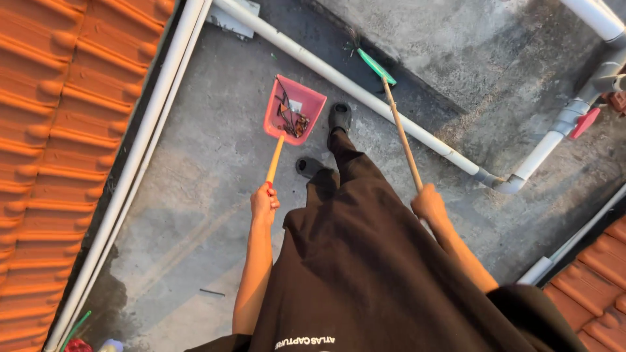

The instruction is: The person sweeps debris from a concrete roof into a pink dustpan using a small broom. They move around various pipes and roof tiles, gathering small items and repositioning the dustpan to collect more material.

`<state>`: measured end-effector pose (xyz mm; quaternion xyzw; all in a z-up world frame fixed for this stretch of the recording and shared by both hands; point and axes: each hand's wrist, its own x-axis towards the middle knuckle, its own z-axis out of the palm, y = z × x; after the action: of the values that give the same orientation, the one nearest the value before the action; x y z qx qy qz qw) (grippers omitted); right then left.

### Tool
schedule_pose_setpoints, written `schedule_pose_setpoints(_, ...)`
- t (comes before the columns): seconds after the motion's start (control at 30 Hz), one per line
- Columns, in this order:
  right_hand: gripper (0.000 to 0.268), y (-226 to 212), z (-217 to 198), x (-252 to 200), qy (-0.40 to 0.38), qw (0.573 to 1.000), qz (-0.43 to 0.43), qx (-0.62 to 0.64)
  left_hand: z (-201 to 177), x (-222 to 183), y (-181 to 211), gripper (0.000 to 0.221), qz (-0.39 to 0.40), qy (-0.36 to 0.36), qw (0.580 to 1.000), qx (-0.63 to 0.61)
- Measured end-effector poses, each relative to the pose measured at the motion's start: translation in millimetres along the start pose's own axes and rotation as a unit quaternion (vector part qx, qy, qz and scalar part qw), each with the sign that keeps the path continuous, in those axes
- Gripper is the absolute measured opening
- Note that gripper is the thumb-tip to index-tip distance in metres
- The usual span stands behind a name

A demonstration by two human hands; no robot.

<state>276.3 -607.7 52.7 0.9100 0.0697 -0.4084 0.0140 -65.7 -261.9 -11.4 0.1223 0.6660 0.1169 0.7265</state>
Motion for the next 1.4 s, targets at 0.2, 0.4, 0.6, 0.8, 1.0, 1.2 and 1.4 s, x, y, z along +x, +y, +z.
schedule_pose_setpoints(0.2, 0.035, -117.0, -40.0, -13.4, 0.001, 0.996, -0.024, 0.08, -33.1, -28.7, -7.2, 0.013, -0.012, -0.002, 1.0, -0.023)
schedule_pose_setpoints(0.4, 0.034, -174.6, -10.8, -2.9, -0.015, 0.994, -0.021, 0.103, -58.8, -37.1, 0.9, 0.013, -0.001, -0.008, 0.998, -0.064)
schedule_pose_setpoints(0.6, 0.035, -211.1, -0.2, -2.3, -0.093, 0.991, -0.093, -0.023, -61.3, -33.7, 45.9, 0.013, 0.006, 0.01, 0.998, -0.062)
schedule_pose_setpoints(0.8, 0.029, -242.2, -88.1, -85.1, -0.046, 0.996, -0.016, 0.078, -71.4, -7.9, 106.4, 0.012, 0.0, 0.023, 0.999, -0.034)
schedule_pose_setpoints(1.0, 0.032, -291.8, -58.3, -8.0, -0.035, 0.997, -0.028, 0.068, -73.4, 18.1, 171.1, 0.014, -0.021, 0.029, 0.999, 0.016)
schedule_pose_setpoints(1.2, 0.032, -346.9, -23.7, 1.2, -0.058, 0.991, 0.014, 0.116, -66.6, 18.5, 230.5, 0.013, 0.001, 0.018, 0.998, 0.061)
schedule_pose_setpoints(1.4, 0.03, -388.2, -112.4, -70.6, -0.076, 0.99, 0.013, 0.119, -53.0, 43.6, 286.3, 0.012, -0.009, -0.001, 0.996, 0.091)
